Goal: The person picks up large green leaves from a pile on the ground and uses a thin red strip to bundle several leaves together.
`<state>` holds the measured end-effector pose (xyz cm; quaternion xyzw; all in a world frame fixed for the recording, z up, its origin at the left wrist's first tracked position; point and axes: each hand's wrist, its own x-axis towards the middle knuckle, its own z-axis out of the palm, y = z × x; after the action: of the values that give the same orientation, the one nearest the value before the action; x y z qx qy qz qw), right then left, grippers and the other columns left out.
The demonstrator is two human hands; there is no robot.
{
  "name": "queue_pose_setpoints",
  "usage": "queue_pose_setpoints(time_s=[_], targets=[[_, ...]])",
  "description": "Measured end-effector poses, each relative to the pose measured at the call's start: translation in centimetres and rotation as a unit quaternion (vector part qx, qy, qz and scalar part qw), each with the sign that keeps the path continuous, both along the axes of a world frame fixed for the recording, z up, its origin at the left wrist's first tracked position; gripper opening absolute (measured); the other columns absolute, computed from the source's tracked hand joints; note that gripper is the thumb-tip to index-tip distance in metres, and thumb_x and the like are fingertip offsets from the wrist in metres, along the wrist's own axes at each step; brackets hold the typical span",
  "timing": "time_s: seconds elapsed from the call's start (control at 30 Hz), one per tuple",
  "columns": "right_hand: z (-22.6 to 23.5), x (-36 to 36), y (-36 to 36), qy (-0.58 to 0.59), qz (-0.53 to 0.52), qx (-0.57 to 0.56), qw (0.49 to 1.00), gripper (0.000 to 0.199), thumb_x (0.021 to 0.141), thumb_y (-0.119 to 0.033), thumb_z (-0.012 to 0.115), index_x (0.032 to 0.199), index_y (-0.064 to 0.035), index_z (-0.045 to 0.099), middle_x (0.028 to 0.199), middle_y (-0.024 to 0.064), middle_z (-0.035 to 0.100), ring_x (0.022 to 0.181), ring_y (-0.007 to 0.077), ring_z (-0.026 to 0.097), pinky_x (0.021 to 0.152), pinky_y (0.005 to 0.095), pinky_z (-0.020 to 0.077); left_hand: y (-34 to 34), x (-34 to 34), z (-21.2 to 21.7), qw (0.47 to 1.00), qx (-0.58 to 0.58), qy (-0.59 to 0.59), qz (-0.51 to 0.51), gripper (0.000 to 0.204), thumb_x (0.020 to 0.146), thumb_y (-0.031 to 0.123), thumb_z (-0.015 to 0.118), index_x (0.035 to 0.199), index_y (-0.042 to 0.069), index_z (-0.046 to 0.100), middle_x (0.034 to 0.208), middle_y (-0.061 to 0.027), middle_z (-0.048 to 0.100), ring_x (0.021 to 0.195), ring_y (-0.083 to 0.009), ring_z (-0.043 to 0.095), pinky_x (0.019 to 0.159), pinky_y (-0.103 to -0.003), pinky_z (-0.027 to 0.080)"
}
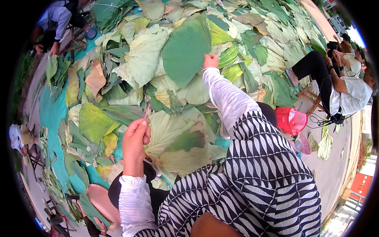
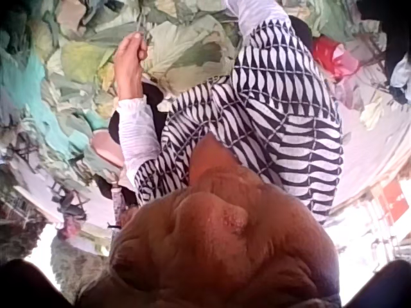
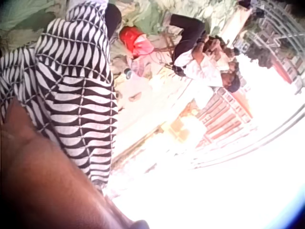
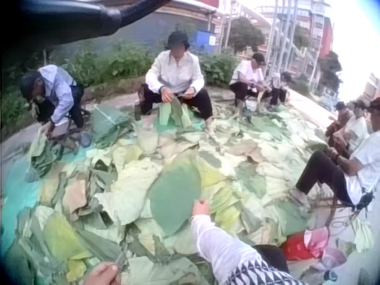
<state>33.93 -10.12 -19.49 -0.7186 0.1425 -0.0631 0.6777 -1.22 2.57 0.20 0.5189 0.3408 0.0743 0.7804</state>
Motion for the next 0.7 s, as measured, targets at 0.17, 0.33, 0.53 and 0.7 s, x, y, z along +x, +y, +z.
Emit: queue_pose_setpoints(time_s=[0.17, 0.33, 0.53, 0.7], targets=[[10.9, -3.2, 3.1, -0.049, 0.3, 0.014, 0.953, 0.018, 0.074, -0.015, 0.056, 0.087, -0.0044, 0.051, 0.077, 0.0056, 0.054, 0.066, 0.0137, 0.052, 0.055, 0.0257, 0.0432, 0.3, -0.1, 0.0, 1.0, 0.004, -0.019, -0.021, 0.012, 0.082, 0.014, 0.05, 0.083, 0.003, 0.055, 0.054, 0.0011, 0.046, 0.042, -0.0031, 0.032, 0.038, -0.017, 0.023], [18.8, -11.9, 1.0, 0.14, 0.514, 0.126, 0.837, 0.037, 0.078, -0.018, 0.054, 0.109, 0.0, 0.046, 0.086, 0.0069, 0.058, 0.073, 0.0133, 0.054, 0.064, 0.0256, 0.0443, 0.1, 0.7, 0.4, 0.998, 0.033, -0.026, -0.039, 0.012, 0.081, 0.015, 0.05, 0.084, 0.005, 0.056, 0.053, 0.0018, 0.046, 0.041, -0.0028, 0.031, 0.037, -0.017, 0.021], [19.4, -18.9, -0.9, 0.185, 0.466, 0.265, 0.823, 0.025, 0.084, -0.016, 0.048, 0.104, -0.0018, 0.048, 0.095, 0.0038, 0.055, 0.086, 0.0124, 0.052, 0.077, 0.0248, 0.0413, -0.6, 1.0, 0.9, 0.995, 0.08, -0.005, -0.054, 0.012, 0.079, 0.015, 0.051, 0.083, 0.005, 0.056, 0.052, 0.0019, 0.046, 0.04, -0.0029, 0.031, 0.037, -0.018, 0.022], [19.6, -20.3, 0.2, 0.144, 0.502, 0.239, 0.819, 0.029, 0.084, -0.016, 0.047, 0.109, -0.0006, 0.045, 0.099, 0.0034, 0.054, 0.088, 0.0108, 0.05, 0.077, 0.0231, 0.0405, -0.7, 0.9, 0.5, 0.99, 0.133, 0.006, -0.036, 0.012, 0.079, 0.016, 0.051, 0.083, 0.006, 0.056, 0.052, 0.0018, 0.046, 0.037, -0.0025, 0.029, 0.035, -0.018, 0.02]])
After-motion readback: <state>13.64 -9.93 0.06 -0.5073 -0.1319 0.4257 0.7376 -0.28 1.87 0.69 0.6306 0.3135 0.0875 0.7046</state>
